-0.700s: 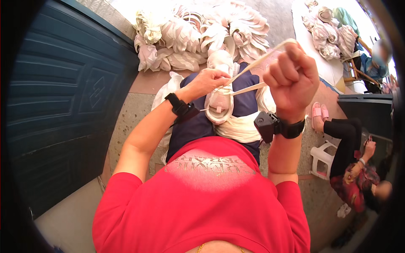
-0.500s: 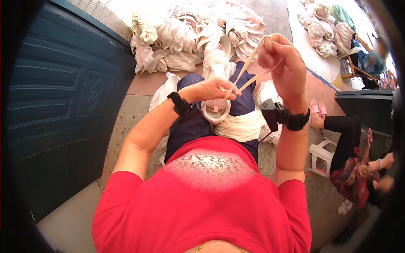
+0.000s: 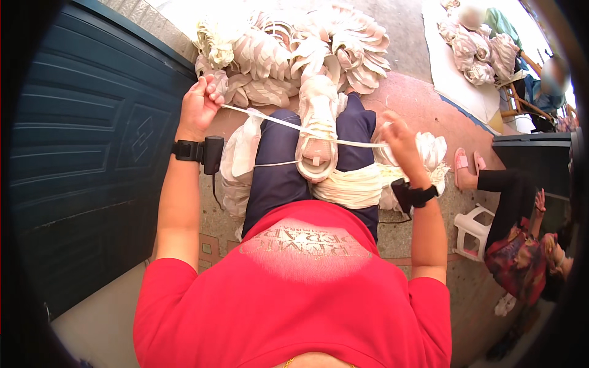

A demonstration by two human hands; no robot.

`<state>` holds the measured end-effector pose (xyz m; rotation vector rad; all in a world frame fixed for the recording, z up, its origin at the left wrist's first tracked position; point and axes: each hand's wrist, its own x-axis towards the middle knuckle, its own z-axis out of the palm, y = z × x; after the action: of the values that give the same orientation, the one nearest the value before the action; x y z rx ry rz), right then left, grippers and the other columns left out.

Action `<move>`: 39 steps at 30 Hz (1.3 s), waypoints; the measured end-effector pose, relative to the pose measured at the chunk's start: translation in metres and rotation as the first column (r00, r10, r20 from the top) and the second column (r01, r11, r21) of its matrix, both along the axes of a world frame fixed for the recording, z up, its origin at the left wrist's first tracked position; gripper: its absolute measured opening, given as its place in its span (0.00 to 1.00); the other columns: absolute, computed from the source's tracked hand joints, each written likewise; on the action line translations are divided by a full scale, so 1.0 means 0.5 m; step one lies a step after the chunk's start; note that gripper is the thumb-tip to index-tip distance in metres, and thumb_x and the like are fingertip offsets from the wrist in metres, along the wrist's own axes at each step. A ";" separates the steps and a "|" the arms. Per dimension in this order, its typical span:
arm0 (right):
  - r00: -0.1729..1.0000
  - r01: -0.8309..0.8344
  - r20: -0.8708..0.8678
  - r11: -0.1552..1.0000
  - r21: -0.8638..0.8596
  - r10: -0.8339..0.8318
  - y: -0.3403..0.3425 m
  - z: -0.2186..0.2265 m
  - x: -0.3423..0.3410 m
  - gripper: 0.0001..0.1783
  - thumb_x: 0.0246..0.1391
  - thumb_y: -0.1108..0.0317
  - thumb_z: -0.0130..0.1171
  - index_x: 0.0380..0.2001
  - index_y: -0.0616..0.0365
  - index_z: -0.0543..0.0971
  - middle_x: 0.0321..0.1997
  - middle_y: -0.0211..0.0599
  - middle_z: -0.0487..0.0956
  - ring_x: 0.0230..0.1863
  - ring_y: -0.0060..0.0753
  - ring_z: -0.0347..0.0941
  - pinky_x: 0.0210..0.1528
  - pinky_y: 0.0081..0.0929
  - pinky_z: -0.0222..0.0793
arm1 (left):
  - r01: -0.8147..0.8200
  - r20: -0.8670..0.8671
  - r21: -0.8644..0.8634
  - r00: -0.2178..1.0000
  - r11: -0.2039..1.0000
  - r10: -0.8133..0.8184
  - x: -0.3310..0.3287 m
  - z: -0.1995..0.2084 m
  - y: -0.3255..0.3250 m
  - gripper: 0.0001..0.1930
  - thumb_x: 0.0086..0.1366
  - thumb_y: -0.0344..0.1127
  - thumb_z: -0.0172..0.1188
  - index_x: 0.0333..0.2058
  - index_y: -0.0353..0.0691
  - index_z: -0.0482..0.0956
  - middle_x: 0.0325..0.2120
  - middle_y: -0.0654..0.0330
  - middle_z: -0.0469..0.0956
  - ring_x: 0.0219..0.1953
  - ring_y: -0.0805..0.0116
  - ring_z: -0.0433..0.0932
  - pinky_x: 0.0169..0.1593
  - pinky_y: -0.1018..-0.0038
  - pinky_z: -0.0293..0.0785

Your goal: Insert laces into a white sneaker upper as part of a manufacturing assembly process.

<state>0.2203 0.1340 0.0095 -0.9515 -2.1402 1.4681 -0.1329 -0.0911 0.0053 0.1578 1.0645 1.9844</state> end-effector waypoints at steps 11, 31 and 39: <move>0.995 -0.065 0.070 0.998 -0.023 0.066 -0.117 -0.151 -0.052 0.09 0.49 0.71 0.49 0.30 0.64 0.76 0.28 0.50 0.76 0.33 0.47 0.73 0.35 0.32 0.67 | 0.308 -0.324 -0.730 0.630 0.610 -0.706 0.267 -0.092 0.042 0.08 0.56 0.30 0.53 0.31 0.31 0.72 0.20 0.61 0.75 0.24 0.76 0.72 0.30 0.81 0.69; 0.963 -0.102 0.270 0.900 0.424 -0.018 -0.138 -0.184 -0.075 0.07 0.51 0.71 0.45 0.28 0.62 0.71 0.28 0.49 0.73 0.33 0.50 0.68 0.35 0.39 0.63 | -0.228 -0.634 -0.756 0.023 0.613 -0.773 0.307 -0.123 0.053 0.08 0.54 0.33 0.51 0.24 0.35 0.75 0.22 0.49 0.74 0.29 0.51 0.73 0.35 0.62 0.69; 0.943 -0.156 0.332 0.846 0.509 -0.026 -0.144 -0.182 -0.080 0.05 0.46 0.75 0.44 0.27 0.63 0.69 0.27 0.49 0.71 0.32 0.50 0.67 0.35 0.40 0.63 | -0.354 -0.554 -0.665 -0.357 0.658 -0.752 0.305 -0.092 0.082 0.05 0.50 0.32 0.51 0.21 0.38 0.74 0.22 0.56 0.73 0.31 0.56 0.71 0.32 0.63 0.67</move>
<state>0.1804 0.0618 -0.0814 -0.9566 -2.6366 0.6842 0.0196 -0.0501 -0.0409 1.8374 2.4113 0.1869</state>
